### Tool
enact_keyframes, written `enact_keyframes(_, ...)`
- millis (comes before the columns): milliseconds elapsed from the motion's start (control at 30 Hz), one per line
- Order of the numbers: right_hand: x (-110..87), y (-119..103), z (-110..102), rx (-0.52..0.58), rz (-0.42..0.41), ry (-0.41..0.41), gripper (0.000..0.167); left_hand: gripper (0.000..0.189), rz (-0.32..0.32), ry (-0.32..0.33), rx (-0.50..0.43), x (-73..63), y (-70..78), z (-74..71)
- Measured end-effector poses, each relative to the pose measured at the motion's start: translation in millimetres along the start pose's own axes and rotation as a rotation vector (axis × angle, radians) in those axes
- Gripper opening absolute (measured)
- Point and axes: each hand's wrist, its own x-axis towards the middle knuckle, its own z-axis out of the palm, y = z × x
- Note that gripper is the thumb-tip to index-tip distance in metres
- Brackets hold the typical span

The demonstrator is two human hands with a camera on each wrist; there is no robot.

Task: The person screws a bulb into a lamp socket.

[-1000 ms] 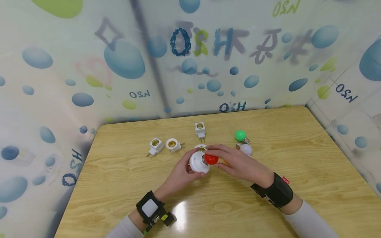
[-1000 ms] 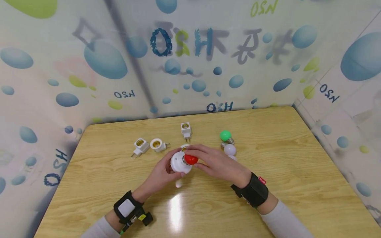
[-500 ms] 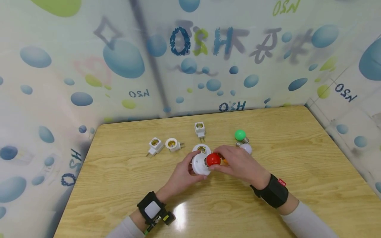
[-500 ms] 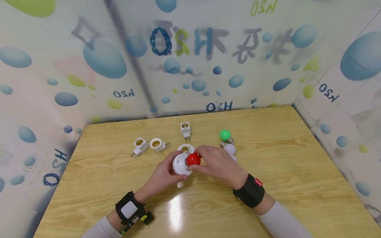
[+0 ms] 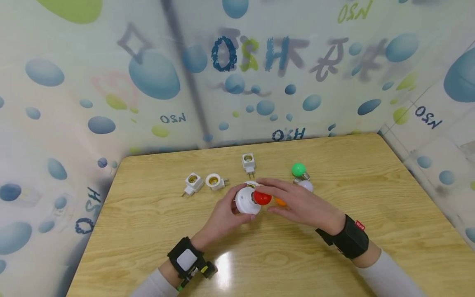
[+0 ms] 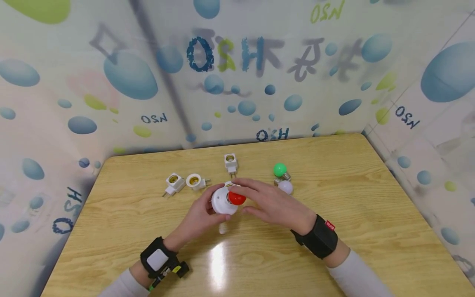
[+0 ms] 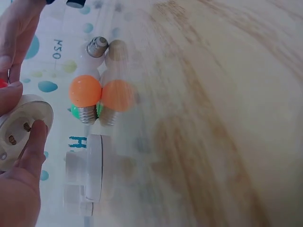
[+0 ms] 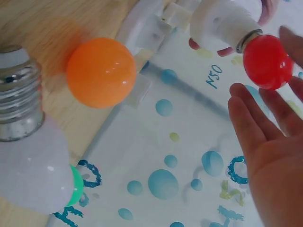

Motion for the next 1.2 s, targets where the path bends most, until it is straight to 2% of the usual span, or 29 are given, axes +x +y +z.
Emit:
enact_keyframes(133,1.2,1,-1,-0.020,-0.049,-0.002,0.060,0.085,0.004,0.002,0.001,0.5,0.2,-0.9)
enact_keyframes(367,1.8,2,2,-0.015,-0.061,0.028,0.057,0.083,0.008,0.005,0.003,1.8,-2.4,-0.6)
enact_keyframes(767,2.2,1,6,-0.010,0.027,0.101,0.052,0.085,0.005,0.004,0.018,1.5,-0.3,0.4)
enact_keyframes(1033,3.4,0,12,-0.035,0.102,0.159,0.061,0.085,0.009,0.000,0.010,0.7,2.3,2.7)
enact_keyframes(1200,2.9,-1,14,-0.072,0.154,0.152,0.063,0.085,0.005,0.004,0.015,1.1,0.3,2.9)
